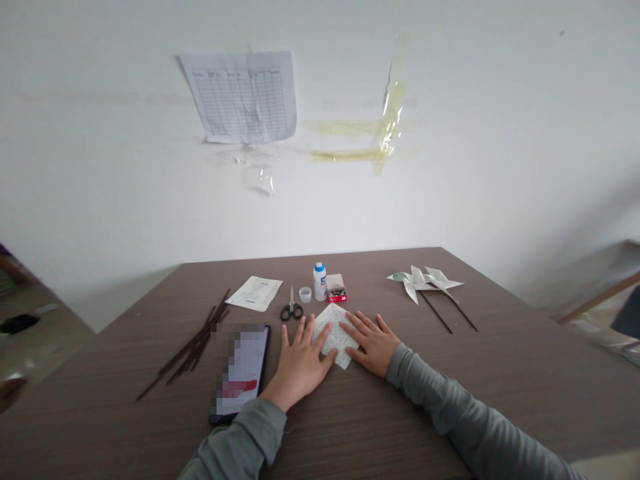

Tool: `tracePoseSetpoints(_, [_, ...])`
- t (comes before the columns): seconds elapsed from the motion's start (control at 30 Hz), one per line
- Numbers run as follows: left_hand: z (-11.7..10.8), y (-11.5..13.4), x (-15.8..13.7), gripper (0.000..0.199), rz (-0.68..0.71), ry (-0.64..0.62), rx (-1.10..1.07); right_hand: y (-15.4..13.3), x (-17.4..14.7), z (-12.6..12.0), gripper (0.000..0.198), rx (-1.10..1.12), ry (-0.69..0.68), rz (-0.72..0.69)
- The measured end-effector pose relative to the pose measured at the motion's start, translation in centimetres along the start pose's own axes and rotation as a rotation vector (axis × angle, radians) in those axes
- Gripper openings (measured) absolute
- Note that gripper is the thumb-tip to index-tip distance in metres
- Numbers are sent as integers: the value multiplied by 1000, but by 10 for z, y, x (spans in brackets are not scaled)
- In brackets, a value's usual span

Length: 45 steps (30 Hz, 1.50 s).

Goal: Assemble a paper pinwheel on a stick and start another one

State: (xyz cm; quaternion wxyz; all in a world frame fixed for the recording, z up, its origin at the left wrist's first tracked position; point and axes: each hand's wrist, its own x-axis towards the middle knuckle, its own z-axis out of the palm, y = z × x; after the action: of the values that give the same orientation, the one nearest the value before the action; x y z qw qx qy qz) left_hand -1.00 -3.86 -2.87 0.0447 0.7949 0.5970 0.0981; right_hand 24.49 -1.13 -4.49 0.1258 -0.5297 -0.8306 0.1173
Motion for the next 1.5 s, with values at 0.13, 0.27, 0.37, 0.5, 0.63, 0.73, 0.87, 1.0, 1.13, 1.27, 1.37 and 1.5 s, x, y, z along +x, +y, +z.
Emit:
tracePoseSetpoints(0.13, [-2,0,0,65,-30,-3,-2,9,-3,-21,77,-31,-75,57])
tracePoseSetpoints(0.27, [-3,0,0,67,-41,5,1,16,-4,-33,82,-45,-122,147])
tracePoseSetpoints(0.37, [-4,0,0,69,-52,2,1,17,-4,-34,87,-38,-143,184])
tracePoseSetpoints(0.5, [-5,0,0,70,-60,-8,-8,15,-4,-34,89,-34,-149,188])
tracePoseSetpoints(0.63, [-4,0,0,67,-41,37,-37,15,-2,-35,94,-33,-170,194])
tracePoseSetpoints(0.73, [-5,3,0,66,-64,48,-44,19,2,-35,96,12,-170,176])
tracePoseSetpoints(0.87, [-12,5,2,63,-99,51,-34,24,8,-26,93,45,-116,167])
tracePoseSetpoints(1.0, [-24,1,5,54,-199,150,39,27,12,-19,86,55,-22,210])
tracePoseSetpoints(1.13, [-36,-9,5,52,-307,227,119,30,12,-28,69,107,37,220])
tracePoseSetpoints(1.27, [-38,-17,4,53,-333,233,173,31,10,-38,52,139,39,196])
tracePoseSetpoints(1.37, [-36,-20,4,54,-335,198,201,31,9,-38,47,135,47,202])
tracePoseSetpoints(1.5, [-36,-21,2,53,-332,159,232,30,9,-35,46,140,29,182])
